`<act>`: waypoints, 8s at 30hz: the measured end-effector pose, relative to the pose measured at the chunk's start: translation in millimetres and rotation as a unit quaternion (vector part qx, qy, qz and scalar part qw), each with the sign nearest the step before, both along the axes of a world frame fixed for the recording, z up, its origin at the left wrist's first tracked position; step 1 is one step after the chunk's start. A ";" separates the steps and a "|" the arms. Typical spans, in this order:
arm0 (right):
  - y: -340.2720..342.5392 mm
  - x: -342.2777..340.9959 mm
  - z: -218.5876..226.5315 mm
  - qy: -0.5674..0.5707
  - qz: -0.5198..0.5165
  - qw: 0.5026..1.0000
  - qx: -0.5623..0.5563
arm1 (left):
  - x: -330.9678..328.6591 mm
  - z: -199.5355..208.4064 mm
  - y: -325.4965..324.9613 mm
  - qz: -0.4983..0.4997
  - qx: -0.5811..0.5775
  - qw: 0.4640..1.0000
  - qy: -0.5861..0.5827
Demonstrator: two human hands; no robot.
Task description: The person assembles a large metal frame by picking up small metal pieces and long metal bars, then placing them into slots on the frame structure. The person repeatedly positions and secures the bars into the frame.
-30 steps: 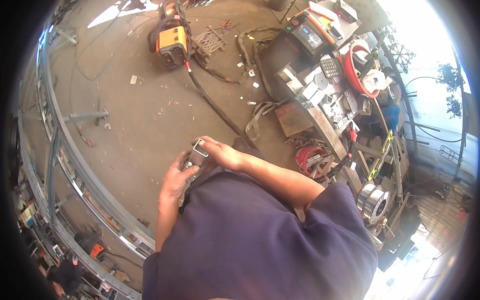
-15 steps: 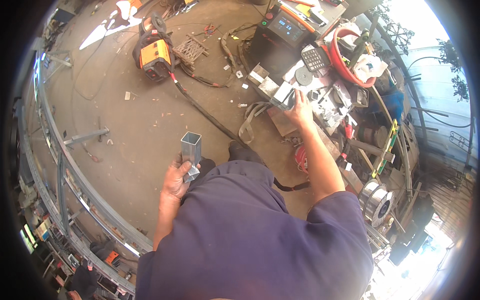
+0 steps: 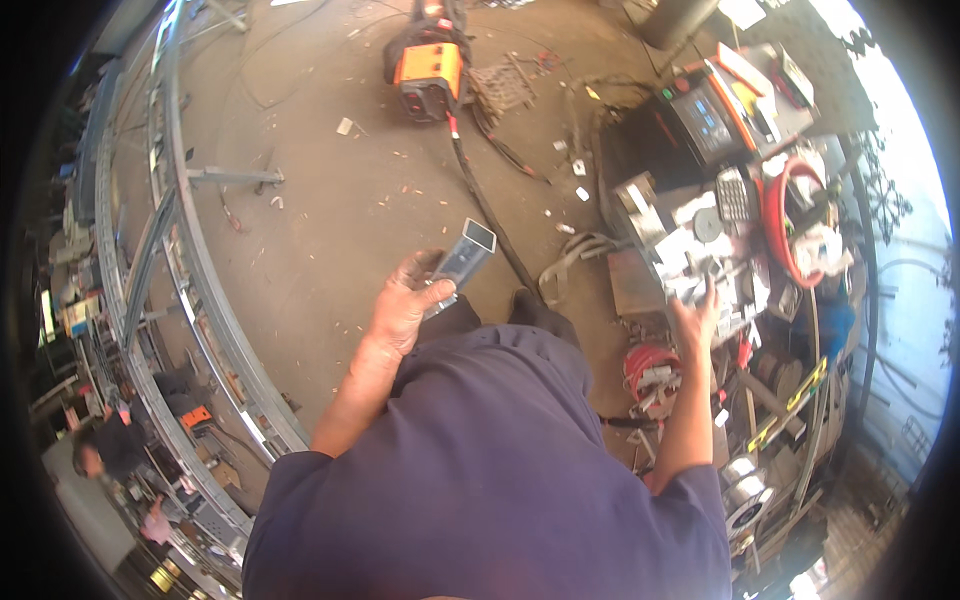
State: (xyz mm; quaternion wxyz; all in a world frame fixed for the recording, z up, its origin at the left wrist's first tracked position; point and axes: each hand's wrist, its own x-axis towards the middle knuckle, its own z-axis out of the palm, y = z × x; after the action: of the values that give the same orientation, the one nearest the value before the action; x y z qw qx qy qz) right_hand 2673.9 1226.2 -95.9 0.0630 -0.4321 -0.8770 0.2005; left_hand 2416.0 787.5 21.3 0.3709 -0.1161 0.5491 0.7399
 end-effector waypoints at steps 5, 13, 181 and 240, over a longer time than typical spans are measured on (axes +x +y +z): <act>-113.5 -73.2 60.0 0.165 -0.180 0.791 -0.562 | -28.2 -17.0 -52.0 0.050 0.067 0.996 -0.024; -333.0 -293.1 107.2 0.135 -0.086 0.438 -0.884 | -93.3 -26.3 -184.3 0.092 0.162 0.978 -0.093; -1077.4 -1984.5 170.1 -0.679 0.657 -0.203 -0.258 | -1664.0 61.0 -413.5 0.948 -0.129 -0.276 0.092; -952.6 -1193.8 181.4 -0.484 0.766 -0.354 -0.234 | -905.8 76.4 -305.4 0.987 -0.119 0.042 -0.097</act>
State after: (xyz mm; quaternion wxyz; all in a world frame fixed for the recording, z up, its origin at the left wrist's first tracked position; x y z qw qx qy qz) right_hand 1480.0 273.6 85.5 0.7009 -0.7128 0.0038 0.0267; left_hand 1510.2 482.1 97.7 -0.6754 -0.6631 -0.0394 0.3203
